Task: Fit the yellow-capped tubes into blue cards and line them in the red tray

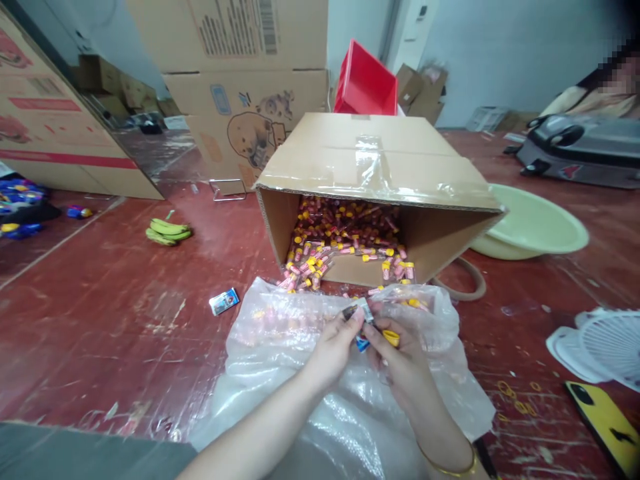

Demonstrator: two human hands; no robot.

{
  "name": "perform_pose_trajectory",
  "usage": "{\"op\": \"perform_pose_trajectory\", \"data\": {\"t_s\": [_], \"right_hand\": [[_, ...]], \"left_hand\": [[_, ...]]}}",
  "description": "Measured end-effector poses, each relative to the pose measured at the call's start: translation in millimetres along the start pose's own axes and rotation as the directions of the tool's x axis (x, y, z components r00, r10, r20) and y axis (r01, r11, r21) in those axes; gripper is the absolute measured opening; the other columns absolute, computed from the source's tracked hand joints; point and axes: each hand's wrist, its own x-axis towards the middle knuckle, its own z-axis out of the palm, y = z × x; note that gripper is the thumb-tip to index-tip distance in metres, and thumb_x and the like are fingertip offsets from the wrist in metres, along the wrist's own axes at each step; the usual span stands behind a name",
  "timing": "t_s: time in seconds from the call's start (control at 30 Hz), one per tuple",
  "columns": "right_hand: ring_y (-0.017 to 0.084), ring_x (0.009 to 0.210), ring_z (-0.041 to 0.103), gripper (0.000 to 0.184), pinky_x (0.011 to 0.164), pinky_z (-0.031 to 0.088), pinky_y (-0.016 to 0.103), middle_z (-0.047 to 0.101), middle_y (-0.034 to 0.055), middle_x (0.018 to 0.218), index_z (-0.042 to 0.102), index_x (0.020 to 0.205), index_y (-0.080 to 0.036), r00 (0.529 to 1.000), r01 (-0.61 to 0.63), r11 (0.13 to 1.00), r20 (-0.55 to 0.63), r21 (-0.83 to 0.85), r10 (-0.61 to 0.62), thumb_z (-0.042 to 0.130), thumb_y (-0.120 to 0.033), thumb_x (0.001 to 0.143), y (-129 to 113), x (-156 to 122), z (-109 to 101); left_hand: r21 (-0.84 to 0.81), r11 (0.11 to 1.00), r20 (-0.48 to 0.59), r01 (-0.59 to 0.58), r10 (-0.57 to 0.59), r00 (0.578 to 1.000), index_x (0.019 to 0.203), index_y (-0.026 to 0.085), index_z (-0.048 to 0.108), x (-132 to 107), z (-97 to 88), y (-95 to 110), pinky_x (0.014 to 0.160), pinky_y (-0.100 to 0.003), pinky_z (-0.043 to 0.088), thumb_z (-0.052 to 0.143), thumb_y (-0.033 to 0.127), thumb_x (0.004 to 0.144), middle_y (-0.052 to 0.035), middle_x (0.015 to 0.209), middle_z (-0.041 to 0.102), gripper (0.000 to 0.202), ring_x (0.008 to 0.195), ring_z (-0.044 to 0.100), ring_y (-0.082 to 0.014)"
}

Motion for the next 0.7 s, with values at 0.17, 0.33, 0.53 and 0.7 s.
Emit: {"op": "perform_pose_trajectory", "data": {"t_s": [0.17,0.33,0.53,0.7], "right_hand": [[0.018,0.073,0.065,0.022,0.067,0.053,0.031,0.070,0.0039,0.083,0.064,0.092,-0.022,0.908,0.391,0.779,0.068,-0.491,-0.412,0.071,-0.038,0.077,-18,-6,-9],[0.030,0.127,0.049,0.075,0.095,0.050,0.043,0.049,0.0059,0.142,0.042,0.137,-0.033,0.752,0.657,0.407,0.517,-0.634,-0.408,0.077,-0.031,0.071,-45,-1,-15],[0.032,0.111,0.061,0.084,0.092,0.052,0.046,0.054,0.0070,0.137,0.039,0.142,-0.032,0.818,0.566,0.459,0.537,-0.685,-0.206,0.075,-0.018,0.068,-44,-1,-2],[0.024,0.098,0.065,0.072,0.076,0.057,0.034,0.064,0.0061,0.119,0.056,0.125,-0.029,0.938,0.332,0.811,0.258,-0.482,-0.231,0.084,-0.028,0.059,-42,-1,-12]], "left_hand": [[-0.111,0.991,-0.124,0.071,-0.085,0.989,0.098,0.012,0.067,3,-5.1,12,0.061,-0.031,0.052,0.065,0.047,0.079,-0.0120,0.083,0.073,0.040,0.077,0.069,-0.0254],[0.022,0.974,-0.116,0.225,-0.221,0.968,0.079,0.014,0.066,-4,-8.1,24,0.052,-0.024,0.047,0.071,0.037,0.074,-0.0034,0.065,0.066,0.024,0.062,0.063,-0.0171],[0.045,0.968,-0.110,0.245,-0.239,0.965,0.072,0.013,0.065,-15,-9.6,20,0.054,-0.021,0.047,0.065,0.025,0.073,-0.0024,0.063,0.065,0.012,0.060,0.061,-0.0137],[0.118,0.954,0.006,0.277,-0.280,0.960,0.095,0.013,0.067,-20,-20.0,22,0.053,-0.025,0.052,0.070,0.040,0.075,-0.0084,0.080,0.071,0.034,0.068,0.066,-0.0190]]}}
